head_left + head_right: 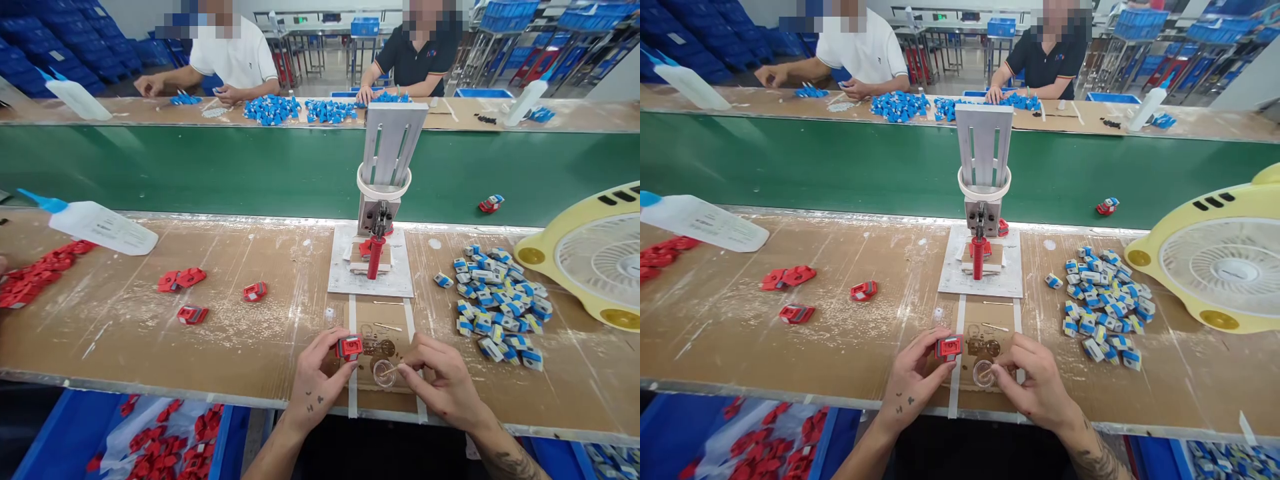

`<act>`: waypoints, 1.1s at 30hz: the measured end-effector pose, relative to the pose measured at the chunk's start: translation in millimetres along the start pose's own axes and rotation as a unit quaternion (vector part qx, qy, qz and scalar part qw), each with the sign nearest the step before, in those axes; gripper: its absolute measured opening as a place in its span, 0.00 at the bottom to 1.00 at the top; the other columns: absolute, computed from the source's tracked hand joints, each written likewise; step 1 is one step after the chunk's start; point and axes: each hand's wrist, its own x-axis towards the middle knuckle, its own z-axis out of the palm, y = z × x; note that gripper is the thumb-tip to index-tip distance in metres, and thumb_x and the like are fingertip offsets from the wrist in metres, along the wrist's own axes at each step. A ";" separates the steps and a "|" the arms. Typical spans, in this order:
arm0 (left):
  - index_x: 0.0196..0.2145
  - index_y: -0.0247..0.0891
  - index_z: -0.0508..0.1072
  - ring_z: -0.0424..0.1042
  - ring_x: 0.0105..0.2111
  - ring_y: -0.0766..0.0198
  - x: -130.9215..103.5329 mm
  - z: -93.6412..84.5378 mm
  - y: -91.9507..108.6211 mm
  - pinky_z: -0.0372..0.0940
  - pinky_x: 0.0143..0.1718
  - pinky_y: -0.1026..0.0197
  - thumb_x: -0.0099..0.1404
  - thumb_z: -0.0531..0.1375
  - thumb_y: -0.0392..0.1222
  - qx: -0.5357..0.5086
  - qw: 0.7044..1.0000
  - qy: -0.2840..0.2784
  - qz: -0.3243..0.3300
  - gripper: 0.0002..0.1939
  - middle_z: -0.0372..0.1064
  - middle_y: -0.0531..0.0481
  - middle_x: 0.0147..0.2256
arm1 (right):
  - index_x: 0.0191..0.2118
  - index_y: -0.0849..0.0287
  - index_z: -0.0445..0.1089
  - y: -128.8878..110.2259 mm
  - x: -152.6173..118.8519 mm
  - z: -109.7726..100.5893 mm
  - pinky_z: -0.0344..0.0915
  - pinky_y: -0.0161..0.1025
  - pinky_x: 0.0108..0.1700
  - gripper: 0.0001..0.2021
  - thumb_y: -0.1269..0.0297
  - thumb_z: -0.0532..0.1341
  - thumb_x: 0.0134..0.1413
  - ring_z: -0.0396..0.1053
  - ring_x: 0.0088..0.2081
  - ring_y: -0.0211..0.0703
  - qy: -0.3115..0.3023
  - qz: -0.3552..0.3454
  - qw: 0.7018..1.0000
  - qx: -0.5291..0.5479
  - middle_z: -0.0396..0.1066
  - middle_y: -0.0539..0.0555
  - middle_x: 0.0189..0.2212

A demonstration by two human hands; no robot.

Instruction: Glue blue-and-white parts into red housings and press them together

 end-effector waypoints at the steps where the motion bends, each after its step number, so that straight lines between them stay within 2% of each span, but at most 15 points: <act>1: 0.44 0.42 0.80 0.79 0.46 0.53 0.0 0.7 0.4 0.74 0.51 0.50 0.57 0.65 0.34 -0.007 1.000 -0.003 -0.007 0.16 0.81 0.45 0.44 | 0.25 0.55 0.71 -1.4 1.1 -2.8 0.59 0.35 0.22 0.12 0.68 0.62 0.61 0.64 0.21 0.38 0.008 0.007 1.000 0.014 0.67 0.48 0.19; 5: 0.43 0.41 0.80 0.80 0.45 0.53 0.2 8.3 5.9 0.75 0.50 0.53 0.56 0.66 0.33 -0.054 0.998 -0.024 -0.015 0.16 0.81 0.44 0.43 | 0.24 0.55 0.71 -5.3 7.9 -3.5 0.61 0.36 0.23 0.13 0.65 0.64 0.61 0.64 0.21 0.40 0.074 0.054 0.992 0.091 0.67 0.49 0.18; 8: 0.44 0.40 0.80 0.80 0.44 0.53 -0.5 15.7 12.2 0.75 0.48 0.54 0.57 0.67 0.34 -0.092 0.995 -0.035 -0.007 0.15 0.81 0.43 0.43 | 0.24 0.55 0.72 -7.4 14.5 5.3 0.61 0.35 0.22 0.14 0.61 0.65 0.62 0.64 0.22 0.39 0.137 0.072 0.977 0.145 0.66 0.48 0.18; 10: 0.44 0.40 0.80 0.80 0.44 0.53 -1.4 18.9 15.7 0.75 0.48 0.54 0.57 0.68 0.36 -0.105 0.994 -0.040 -0.012 0.15 0.81 0.43 0.43 | 0.25 0.55 0.72 -8.3 17.7 11.4 0.61 0.35 0.23 0.14 0.60 0.65 0.61 0.64 0.22 0.39 0.153 0.073 0.973 0.156 0.66 0.48 0.18; 17: 0.44 0.41 0.80 0.80 0.44 0.53 -4.6 20.8 17.4 0.74 0.49 0.55 0.55 0.68 0.33 -0.136 0.989 -0.045 -0.023 0.17 0.81 0.45 0.43 | 0.25 0.56 0.72 -7.4 18.2 18.1 0.60 0.36 0.23 0.12 0.63 0.65 0.61 0.64 0.22 0.40 0.150 0.072 0.978 0.127 0.66 0.49 0.19; 23: 0.43 0.41 0.80 0.80 0.43 0.53 -2.3 19.8 19.2 0.75 0.48 0.54 0.56 0.68 0.35 -0.114 0.992 -0.042 -0.024 0.15 0.81 0.44 0.42 | 0.28 0.54 0.73 -12.5 16.1 10.5 0.61 0.36 0.23 0.08 0.73 0.63 0.57 0.65 0.21 0.39 0.154 -0.007 0.987 0.042 0.69 0.49 0.20; 28: 0.41 0.40 0.81 0.80 0.42 0.53 -1.8 18.7 16.5 0.76 0.46 0.54 0.57 0.70 0.40 -0.084 0.996 -0.030 -0.024 0.13 0.81 0.43 0.41 | 0.32 0.54 0.74 -17.2 11.9 5.6 0.62 0.37 0.22 0.09 0.76 0.63 0.56 0.65 0.21 0.40 0.149 -0.067 0.986 -0.022 0.70 0.49 0.20; 33: 0.42 0.40 0.81 0.80 0.42 0.52 -3.6 18.1 10.3 0.75 0.48 0.53 0.57 0.70 0.41 -0.060 0.998 -0.012 -0.024 0.14 0.80 0.43 0.41 | 0.34 0.54 0.74 -19.0 8.6 3.0 0.63 0.36 0.23 0.09 0.77 0.63 0.57 0.65 0.22 0.40 0.134 -0.075 0.988 -0.010 0.68 0.49 0.21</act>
